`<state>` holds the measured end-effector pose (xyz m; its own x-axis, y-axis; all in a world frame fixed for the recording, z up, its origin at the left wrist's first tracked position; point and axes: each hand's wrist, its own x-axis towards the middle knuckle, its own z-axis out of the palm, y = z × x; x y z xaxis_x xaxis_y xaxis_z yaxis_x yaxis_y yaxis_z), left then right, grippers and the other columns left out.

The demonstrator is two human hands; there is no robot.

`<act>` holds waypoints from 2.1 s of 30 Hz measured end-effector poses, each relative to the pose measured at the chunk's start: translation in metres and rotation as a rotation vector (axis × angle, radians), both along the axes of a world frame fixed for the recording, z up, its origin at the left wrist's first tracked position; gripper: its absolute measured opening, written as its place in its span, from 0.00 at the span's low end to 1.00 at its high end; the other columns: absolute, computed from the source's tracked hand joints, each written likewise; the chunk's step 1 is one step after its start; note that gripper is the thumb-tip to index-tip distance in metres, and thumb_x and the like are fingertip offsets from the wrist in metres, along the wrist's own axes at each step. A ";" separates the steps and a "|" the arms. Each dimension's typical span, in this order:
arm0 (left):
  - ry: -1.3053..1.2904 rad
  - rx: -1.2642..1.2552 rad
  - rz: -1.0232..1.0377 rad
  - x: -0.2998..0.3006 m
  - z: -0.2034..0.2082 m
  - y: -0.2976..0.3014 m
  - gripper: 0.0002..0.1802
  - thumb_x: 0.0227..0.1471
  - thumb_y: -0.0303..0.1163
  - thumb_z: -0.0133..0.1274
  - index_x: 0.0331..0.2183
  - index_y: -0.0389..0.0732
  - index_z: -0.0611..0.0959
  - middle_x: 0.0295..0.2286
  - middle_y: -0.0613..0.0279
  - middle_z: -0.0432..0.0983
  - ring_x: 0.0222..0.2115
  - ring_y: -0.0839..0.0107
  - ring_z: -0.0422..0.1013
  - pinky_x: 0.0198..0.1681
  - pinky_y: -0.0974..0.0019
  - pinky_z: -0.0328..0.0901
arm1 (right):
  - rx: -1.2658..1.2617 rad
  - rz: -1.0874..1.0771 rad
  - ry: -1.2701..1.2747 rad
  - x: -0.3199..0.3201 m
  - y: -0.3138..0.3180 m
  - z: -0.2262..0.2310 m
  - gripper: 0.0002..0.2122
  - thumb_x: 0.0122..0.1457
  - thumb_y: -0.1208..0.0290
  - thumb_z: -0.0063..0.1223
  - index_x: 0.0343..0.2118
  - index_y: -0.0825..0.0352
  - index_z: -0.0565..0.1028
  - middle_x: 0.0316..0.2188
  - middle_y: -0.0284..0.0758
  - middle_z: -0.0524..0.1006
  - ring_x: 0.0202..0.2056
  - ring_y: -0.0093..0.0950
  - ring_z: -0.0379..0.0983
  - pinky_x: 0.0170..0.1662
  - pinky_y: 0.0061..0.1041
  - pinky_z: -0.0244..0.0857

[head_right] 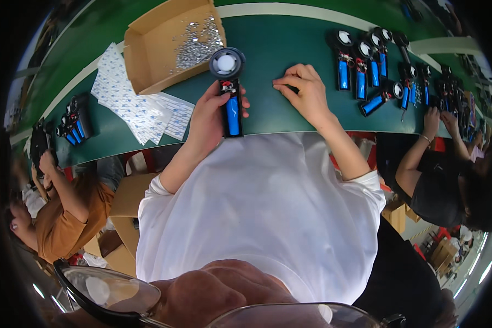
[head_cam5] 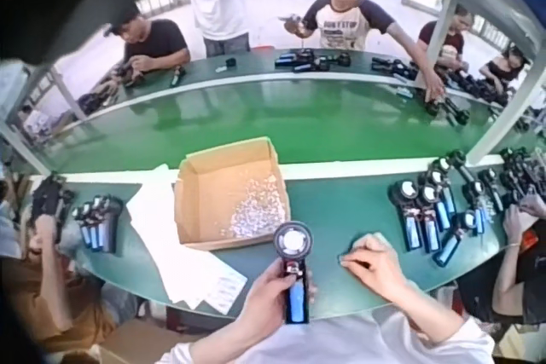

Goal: Assembling small components into handheld electronic devices on a production line.

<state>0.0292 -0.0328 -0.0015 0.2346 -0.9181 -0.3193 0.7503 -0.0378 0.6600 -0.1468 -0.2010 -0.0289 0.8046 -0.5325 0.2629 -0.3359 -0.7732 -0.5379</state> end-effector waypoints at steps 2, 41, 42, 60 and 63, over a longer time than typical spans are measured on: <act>-0.001 0.016 -0.033 -0.007 -0.004 -0.009 0.19 0.57 0.25 0.42 0.51 0.35 0.68 0.40 0.53 0.73 0.38 0.63 0.74 0.40 0.60 0.71 | 0.016 -0.023 -0.013 -0.005 0.003 -0.001 0.11 0.48 0.77 0.64 0.36 0.65 0.81 0.33 0.34 0.74 0.38 0.32 0.71 0.39 0.27 0.66; -0.028 0.123 -0.088 -0.018 -0.026 -0.024 0.21 0.57 0.25 0.41 0.53 0.34 0.66 0.43 0.52 0.73 0.39 0.64 0.73 0.42 0.61 0.70 | -0.011 -0.012 -0.086 0.002 0.001 0.002 0.06 0.47 0.79 0.63 0.30 0.65 0.80 0.33 0.33 0.76 0.34 0.30 0.74 0.34 0.25 0.69; -0.063 0.104 -0.097 -0.019 -0.026 -0.023 0.22 0.57 0.25 0.42 0.54 0.34 0.64 0.44 0.52 0.72 0.39 0.65 0.73 0.42 0.62 0.70 | 0.060 -0.082 -0.161 0.001 0.003 0.004 0.07 0.46 0.80 0.63 0.30 0.65 0.80 0.33 0.34 0.76 0.34 0.30 0.75 0.34 0.24 0.68; -0.263 -0.049 -0.074 -0.038 -0.017 -0.026 0.18 0.65 0.35 0.39 0.52 0.37 0.63 0.40 0.58 0.70 0.34 0.74 0.71 0.35 0.70 0.67 | -0.029 0.004 -0.493 0.007 0.034 0.017 0.10 0.40 0.81 0.67 0.28 0.64 0.81 0.27 0.30 0.73 0.28 0.27 0.69 0.26 0.24 0.62; -0.310 -0.061 -0.072 -0.038 -0.017 -0.025 0.18 0.66 0.37 0.38 0.52 0.37 0.63 0.40 0.59 0.70 0.34 0.75 0.71 0.34 0.71 0.67 | -0.034 0.013 -0.501 0.008 0.035 0.018 0.10 0.40 0.81 0.67 0.28 0.64 0.81 0.27 0.30 0.73 0.27 0.27 0.69 0.26 0.24 0.61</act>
<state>-0.0088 -0.0579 -0.0190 0.2462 -0.9510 -0.1869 0.5104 -0.0367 0.8592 -0.1390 -0.1658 -0.0106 0.5812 -0.5076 0.6360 -0.0331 -0.7957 -0.6048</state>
